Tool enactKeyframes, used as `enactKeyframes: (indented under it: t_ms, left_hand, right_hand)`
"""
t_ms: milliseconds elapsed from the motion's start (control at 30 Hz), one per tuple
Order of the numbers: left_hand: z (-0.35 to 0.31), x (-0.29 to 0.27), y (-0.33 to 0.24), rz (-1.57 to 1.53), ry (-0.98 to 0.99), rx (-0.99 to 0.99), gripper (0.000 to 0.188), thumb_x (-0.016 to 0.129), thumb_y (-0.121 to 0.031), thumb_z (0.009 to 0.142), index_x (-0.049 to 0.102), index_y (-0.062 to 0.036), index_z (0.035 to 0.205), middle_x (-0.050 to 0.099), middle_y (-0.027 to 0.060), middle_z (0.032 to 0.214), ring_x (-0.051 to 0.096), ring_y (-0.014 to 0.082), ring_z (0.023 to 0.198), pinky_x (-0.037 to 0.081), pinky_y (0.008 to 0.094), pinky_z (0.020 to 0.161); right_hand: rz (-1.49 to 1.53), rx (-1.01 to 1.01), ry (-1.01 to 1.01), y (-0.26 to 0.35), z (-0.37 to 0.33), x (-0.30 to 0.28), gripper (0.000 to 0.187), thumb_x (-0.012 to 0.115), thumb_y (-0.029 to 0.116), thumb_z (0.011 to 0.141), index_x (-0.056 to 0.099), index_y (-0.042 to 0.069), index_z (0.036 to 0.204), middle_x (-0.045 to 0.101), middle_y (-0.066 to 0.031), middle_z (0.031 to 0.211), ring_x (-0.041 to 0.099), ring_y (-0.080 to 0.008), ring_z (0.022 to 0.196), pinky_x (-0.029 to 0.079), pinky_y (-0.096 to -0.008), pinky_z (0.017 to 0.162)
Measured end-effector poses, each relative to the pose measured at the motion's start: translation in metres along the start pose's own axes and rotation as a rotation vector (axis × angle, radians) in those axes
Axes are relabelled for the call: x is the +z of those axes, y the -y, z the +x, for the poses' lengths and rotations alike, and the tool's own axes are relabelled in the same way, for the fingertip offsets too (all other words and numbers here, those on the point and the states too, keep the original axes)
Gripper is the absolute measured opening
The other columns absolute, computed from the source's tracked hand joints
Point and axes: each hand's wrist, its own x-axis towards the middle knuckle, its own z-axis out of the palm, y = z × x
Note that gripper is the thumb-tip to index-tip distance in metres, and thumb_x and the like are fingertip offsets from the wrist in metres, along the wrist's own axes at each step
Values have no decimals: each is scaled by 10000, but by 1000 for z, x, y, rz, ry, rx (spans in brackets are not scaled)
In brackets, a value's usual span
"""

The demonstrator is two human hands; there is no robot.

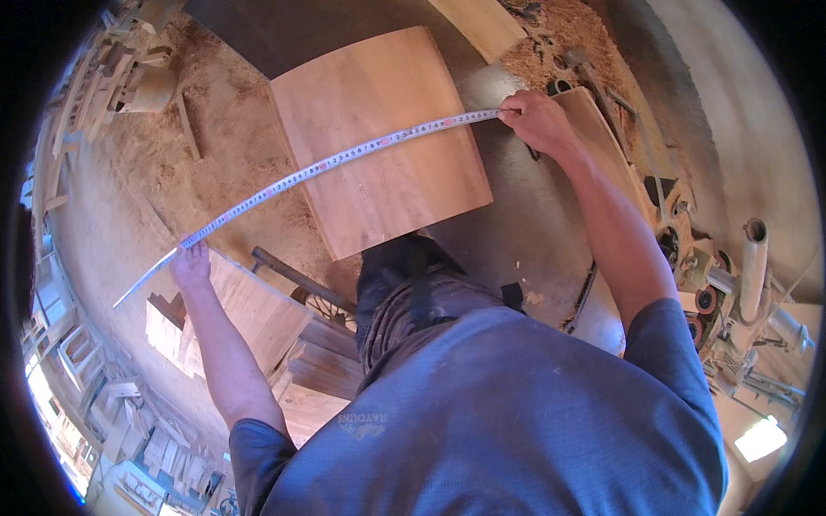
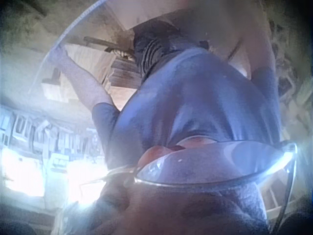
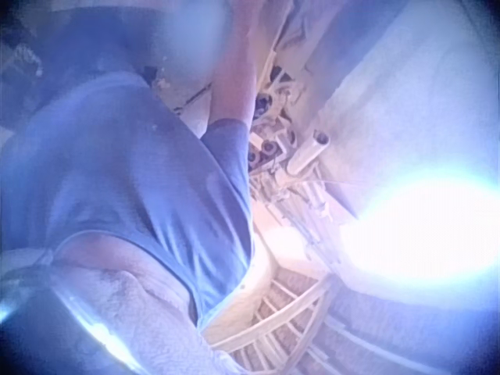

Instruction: The person shapes the edges of wood panels using a shaper machine, measures the dimensions with a tape measure, and clears wood shavings from the workspace with a hammer and by hand.

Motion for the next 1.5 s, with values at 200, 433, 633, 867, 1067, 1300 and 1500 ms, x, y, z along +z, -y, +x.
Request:
enactKeyframes:
  t_ms: [200, 433, 633, 867, 1067, 1300, 1500]
  left_hand:
    - [-97, 74, 83, -85, 170, -145, 218, 499, -166, 1065, 566, -16, 1208, 661, 178, 1209, 624, 332, 1143, 483, 505, 1059]
    - [-179, 138, 154, -55, 428, -174, 244, 580, -224, 1040, 565, -26, 1182, 649, 164, 1183, 607, 300, 1111, 473, 449, 990]
    - [-173, 155, 162, -141, 415, -241, 249, 567, -230, 1046, 573, -21, 1182, 647, 162, 1158, 609, 279, 1081, 479, 435, 970]
    - [-155, 149, 154, -39, 316, -173, 218, 480, -198, 1080, 503, -28, 1215, 628, 169, 1203, 608, 316, 1100, 503, 508, 944]
    - [-148, 142, 117, -88, 131, -101, 227, 464, -172, 1081, 453, -44, 1267, 604, 169, 1267, 611, 346, 1119, 506, 531, 972]
    - [-187, 153, 163, 65, 387, -123, 244, 632, -114, 1003, 570, -23, 1221, 669, 81, 1146, 652, 225, 1038, 518, 381, 944]
    - [-218, 180, 168, 512, 390, -52, 289, 810, -146, 881, 713, 20, 1097, 705, 30, 1003, 627, 90, 910, 488, 246, 829]
  right_hand:
    - [33, 2, 48, 10, 0, 9, 211, 659, 254, 908, 735, 65, 964, 685, -112, 935, 665, -299, 911, 511, -401, 790]
    - [37, -44, 35, 23, 3, 14, 198, 651, 256, 910, 731, 79, 947, 678, -101, 930, 658, -307, 910, 515, -404, 794]
    - [25, -48, 61, 41, 2, 20, 185, 657, 219, 913, 731, 54, 956, 672, -104, 924, 649, -290, 907, 509, -389, 809]
    - [17, -124, 61, 47, 7, 28, 224, 628, 282, 923, 731, 84, 939, 676, -114, 958, 647, -324, 947, 516, -425, 812]
    - [56, -57, -15, 28, 16, 25, 192, 647, 248, 913, 734, 80, 951, 674, -114, 930, 642, -322, 954, 513, -423, 815]
    - [17, -131, -3, 31, 20, 30, 162, 654, 214, 905, 730, 72, 913, 660, -108, 890, 637, -314, 924, 510, -414, 811]
    - [14, -160, -20, 41, 18, 32, 178, 681, 193, 898, 723, 26, 940, 663, -105, 895, 638, -291, 931, 501, -395, 827]
